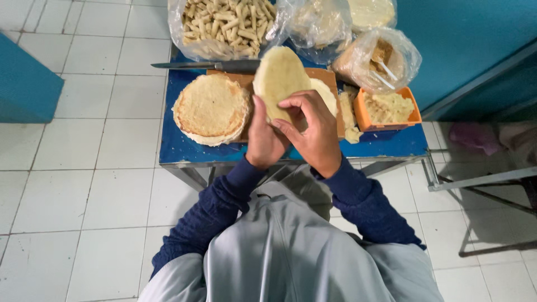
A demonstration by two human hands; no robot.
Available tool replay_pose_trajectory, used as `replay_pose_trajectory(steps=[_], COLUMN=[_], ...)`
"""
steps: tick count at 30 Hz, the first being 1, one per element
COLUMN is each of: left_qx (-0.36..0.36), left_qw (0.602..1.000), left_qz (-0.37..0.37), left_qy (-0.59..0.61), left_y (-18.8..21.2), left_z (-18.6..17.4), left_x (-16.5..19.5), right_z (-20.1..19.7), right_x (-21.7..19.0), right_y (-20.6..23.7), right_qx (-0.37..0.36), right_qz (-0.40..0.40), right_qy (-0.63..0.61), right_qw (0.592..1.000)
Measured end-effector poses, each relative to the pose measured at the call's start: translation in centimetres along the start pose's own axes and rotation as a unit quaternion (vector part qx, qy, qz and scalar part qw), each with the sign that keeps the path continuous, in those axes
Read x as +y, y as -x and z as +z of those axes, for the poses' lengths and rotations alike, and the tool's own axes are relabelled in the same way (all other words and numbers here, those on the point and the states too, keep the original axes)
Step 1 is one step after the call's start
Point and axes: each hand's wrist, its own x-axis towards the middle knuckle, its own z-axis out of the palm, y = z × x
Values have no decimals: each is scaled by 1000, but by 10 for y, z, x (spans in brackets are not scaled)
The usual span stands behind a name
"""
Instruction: The person sits at a small blue table and peels a thin outer layer off round flat cakes by hand, stacking the peeled layers and setting the cakes on a wooden board. They then hold each cake steady and cut it into wedge pieces with a knife, moving cut pieces aside.
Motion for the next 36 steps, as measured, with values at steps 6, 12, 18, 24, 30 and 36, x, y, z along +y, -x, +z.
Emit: replay_pose_trajectory(steps=[6, 12, 18, 24, 30, 36], left_qx=[-38, -79, -75, -76, -86, -88], left_qw=[995, 966, 948, 958, 954, 973], left_qz=[-48, 69, 89, 101, 89, 50], left_qy=[-77, -238, -297, -259, -273, -207], left_y=[7, 12, 11, 10, 15, 23], left_z=[-9, 20, 38, 40, 42, 33], left_x=[-9, -1, 4, 2, 5, -1], right_z=[0, -2, 0, -4, -3, -4], right_x=[-15, -16, -13, -12, -17, -12], right_y=[0, 7, 6, 4, 8, 8], right_qx=[45, 42, 39, 27, 44, 28], right_qz=[2, -49, -36, 48, -45, 37], right_qy=[47, 112, 132, 15, 82, 12], right_qw=[998, 992, 990, 998, 995, 999])
